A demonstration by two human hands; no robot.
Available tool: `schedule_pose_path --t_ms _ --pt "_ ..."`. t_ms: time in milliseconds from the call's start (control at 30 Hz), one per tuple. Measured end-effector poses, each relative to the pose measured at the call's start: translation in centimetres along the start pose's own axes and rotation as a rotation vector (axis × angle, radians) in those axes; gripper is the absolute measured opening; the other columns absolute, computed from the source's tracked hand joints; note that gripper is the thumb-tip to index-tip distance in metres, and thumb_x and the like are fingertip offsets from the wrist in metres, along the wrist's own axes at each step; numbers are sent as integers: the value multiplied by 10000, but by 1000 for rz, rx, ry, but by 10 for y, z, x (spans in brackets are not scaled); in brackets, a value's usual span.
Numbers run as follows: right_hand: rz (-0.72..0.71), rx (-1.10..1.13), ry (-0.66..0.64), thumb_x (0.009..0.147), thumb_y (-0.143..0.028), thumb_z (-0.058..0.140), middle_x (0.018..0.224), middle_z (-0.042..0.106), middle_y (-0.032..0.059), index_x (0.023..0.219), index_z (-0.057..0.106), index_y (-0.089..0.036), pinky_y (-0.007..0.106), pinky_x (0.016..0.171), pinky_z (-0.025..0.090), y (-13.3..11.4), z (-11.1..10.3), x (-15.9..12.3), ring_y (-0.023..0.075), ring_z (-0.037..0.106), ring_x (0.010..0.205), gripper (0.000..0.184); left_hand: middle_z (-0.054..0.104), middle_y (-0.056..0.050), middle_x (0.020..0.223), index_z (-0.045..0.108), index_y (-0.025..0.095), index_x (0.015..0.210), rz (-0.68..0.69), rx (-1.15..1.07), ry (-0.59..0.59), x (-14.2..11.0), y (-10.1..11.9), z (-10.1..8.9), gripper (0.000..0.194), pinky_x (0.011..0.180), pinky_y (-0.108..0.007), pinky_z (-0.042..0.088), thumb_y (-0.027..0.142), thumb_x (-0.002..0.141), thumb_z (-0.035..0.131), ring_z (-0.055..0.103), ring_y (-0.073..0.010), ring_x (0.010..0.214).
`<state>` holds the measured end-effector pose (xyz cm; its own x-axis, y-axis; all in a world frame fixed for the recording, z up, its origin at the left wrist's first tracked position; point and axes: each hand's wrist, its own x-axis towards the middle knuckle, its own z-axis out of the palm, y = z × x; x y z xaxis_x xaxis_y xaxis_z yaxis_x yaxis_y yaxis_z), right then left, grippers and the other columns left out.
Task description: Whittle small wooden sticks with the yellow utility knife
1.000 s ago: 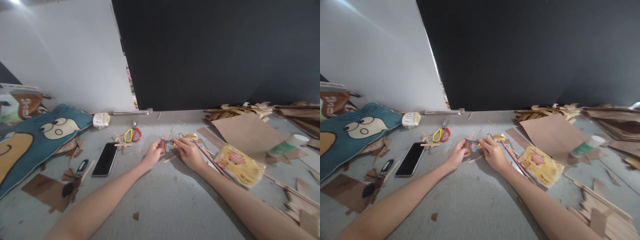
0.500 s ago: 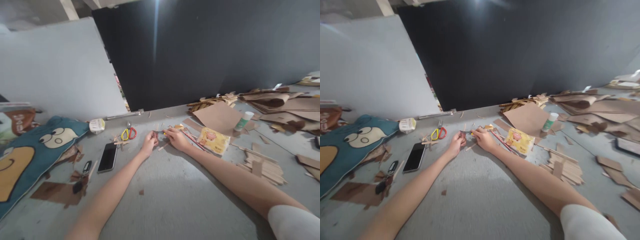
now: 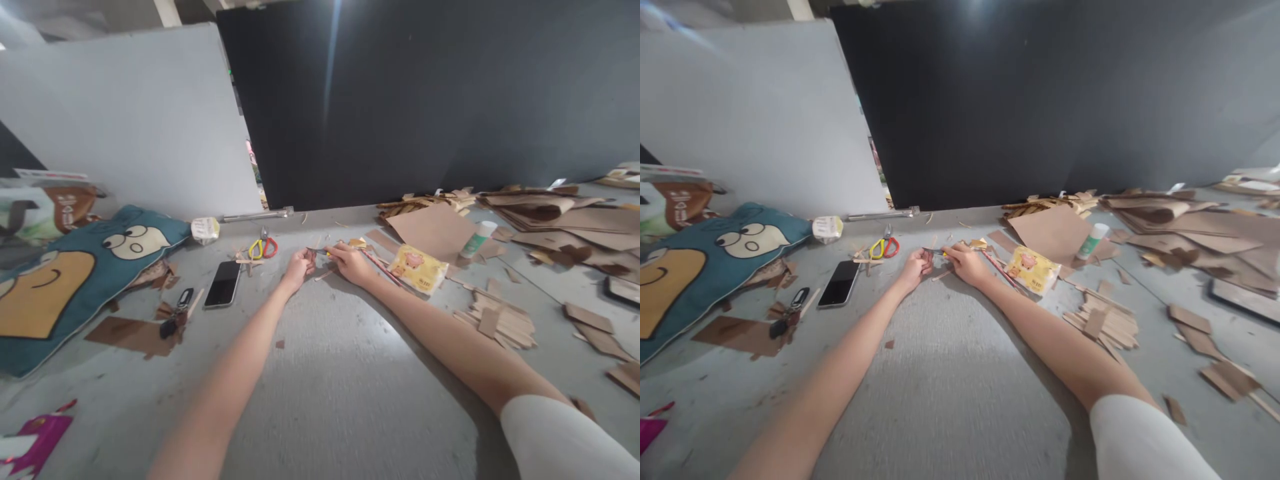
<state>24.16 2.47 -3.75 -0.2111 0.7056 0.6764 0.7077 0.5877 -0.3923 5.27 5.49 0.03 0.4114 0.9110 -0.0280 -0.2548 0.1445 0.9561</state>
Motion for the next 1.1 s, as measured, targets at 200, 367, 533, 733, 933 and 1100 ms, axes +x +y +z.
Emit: schedule_pose_path --t_ms 200,367,533,733,933,1100 --pt "2 -7 4 1016 -189 495 1004 716 98 1242 751 -216 328 865 530 0 1 -1 217 651 935 343 347 92 522 473 181 652 30 -21 1 -2 -2 -2 195 470 -207 156 15 557 509 236 -42 434" --pt "-5 -2 15 1028 -198 491 988 710 95 1250 748 -215 325 852 528 4 4 -2 220 652 923 340 343 88 521 461 180 635 38 -33 -9 1 -4 -6 195 472 -209 160 11 541 488 228 -44 434" --pt "3 -22 10 1041 -223 482 987 710 98 1267 745 -229 332 861 532 6 4 -3 231 657 930 347 340 87 519 429 182 622 29 -48 -4 3 -3 -4 216 468 -207 156 -3 517 465 210 -40 427" --pt "-2 -19 17 1044 -224 466 1008 717 92 1270 745 -264 354 893 544 8 6 -3 237 666 943 361 342 83 516 425 179 611 14 -70 14 1 3 -1 222 463 -207 146 -17 510 455 224 -38 417" --pt "-6 -18 27 1052 -250 470 970 709 88 1267 745 -264 364 894 541 6 5 -3 234 659 912 349 358 85 513 425 182 614 1 -81 77 -5 2 4 233 457 -202 152 -35 574 500 227 -39 413" --pt "-13 -21 54 1074 -289 453 972 699 99 1264 739 -241 348 864 534 3 -1 -4 234 656 932 347 269 109 493 377 199 680 98 -123 304 -4 34 6 287 446 -188 139 45 869 529 232 -46 401"
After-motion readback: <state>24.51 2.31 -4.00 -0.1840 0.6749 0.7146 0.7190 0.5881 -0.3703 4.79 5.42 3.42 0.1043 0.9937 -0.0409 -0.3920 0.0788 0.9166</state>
